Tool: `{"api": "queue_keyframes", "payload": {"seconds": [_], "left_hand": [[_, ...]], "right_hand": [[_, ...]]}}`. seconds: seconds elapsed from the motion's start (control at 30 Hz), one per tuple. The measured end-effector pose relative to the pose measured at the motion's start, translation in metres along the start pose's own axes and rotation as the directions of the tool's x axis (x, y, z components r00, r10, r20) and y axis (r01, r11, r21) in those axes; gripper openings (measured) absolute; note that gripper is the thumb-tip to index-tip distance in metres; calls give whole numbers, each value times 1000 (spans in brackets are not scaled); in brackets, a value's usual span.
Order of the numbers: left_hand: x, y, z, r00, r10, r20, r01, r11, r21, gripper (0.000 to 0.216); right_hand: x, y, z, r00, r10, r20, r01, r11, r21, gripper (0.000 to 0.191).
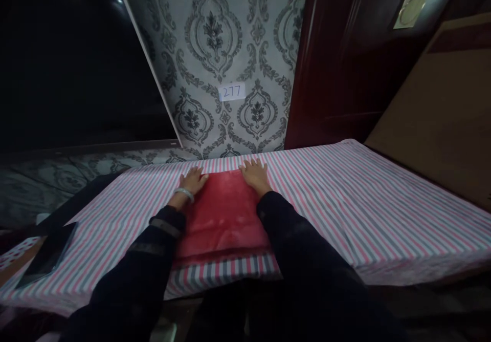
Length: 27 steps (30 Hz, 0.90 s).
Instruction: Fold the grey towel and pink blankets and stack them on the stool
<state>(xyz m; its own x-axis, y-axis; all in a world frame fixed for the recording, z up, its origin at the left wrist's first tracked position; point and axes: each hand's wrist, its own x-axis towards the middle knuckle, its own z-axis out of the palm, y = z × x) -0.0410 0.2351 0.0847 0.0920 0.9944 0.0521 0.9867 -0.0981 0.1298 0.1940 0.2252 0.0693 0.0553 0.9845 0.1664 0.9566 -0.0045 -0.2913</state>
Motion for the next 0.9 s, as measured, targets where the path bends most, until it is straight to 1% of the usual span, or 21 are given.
{"api": "queue_keyframes", "payload": {"seconds": [0.07, 0.17, 0.27, 0.33, 0.43, 0.57, 0.63, 0.7, 0.77, 0.83, 0.9], "left_hand": [[7, -2, 20, 998, -52, 18, 51, 998, 39, 62], [11, -13, 48, 996, -83, 16, 82, 995, 60, 65], [14, -20, 59, 996, -92, 20, 91, 995, 29, 67], [15, -21, 58, 993, -110, 33, 111, 994, -6, 68], [13, -22, 53, 980, -194, 43, 197, 978, -68, 71], [8, -23, 47, 947, -321, -4, 317, 935, -157, 73], [6, -25, 44, 935, -353, -32, 342, 922, -182, 71], [4, -30, 41, 930, -366, -31, 352, 912, -212, 70], [0, -38, 37, 936, -351, -4, 337, 902, -269, 70], [-9, -48, 34, 951, -309, 18, 295, 888, -354, 71], [-22, -59, 34, 962, -274, 22, 255, 862, -439, 73]], "right_hand": [[4, 11, 19, 1000, 8, 16, -8, 1000, -15, 48], [5, 28, 41, 1000, -13, 21, 13, 1000, -5, 49], [6, 35, 49, 1000, -12, 1, 12, 1000, 12, 50], [8, 36, 50, 1000, -1, -5, 1, 1000, 30, 51], [10, 38, 52, 1000, 13, -9, -13, 997, 70, 52], [11, 41, 58, 999, 8, -32, -5, 994, 111, 50], [11, 42, 59, 997, 61, -56, -52, 989, 142, 53], [9, 43, 58, 990, 126, -55, -114, 975, 191, 57], [5, 48, 55, 987, 161, -19, -151, 956, 250, 62], [-2, 56, 53, 989, 150, 16, -147, 936, 320, 66], [-13, 66, 51, 993, 114, 14, -110, 911, 398, 69]]}}
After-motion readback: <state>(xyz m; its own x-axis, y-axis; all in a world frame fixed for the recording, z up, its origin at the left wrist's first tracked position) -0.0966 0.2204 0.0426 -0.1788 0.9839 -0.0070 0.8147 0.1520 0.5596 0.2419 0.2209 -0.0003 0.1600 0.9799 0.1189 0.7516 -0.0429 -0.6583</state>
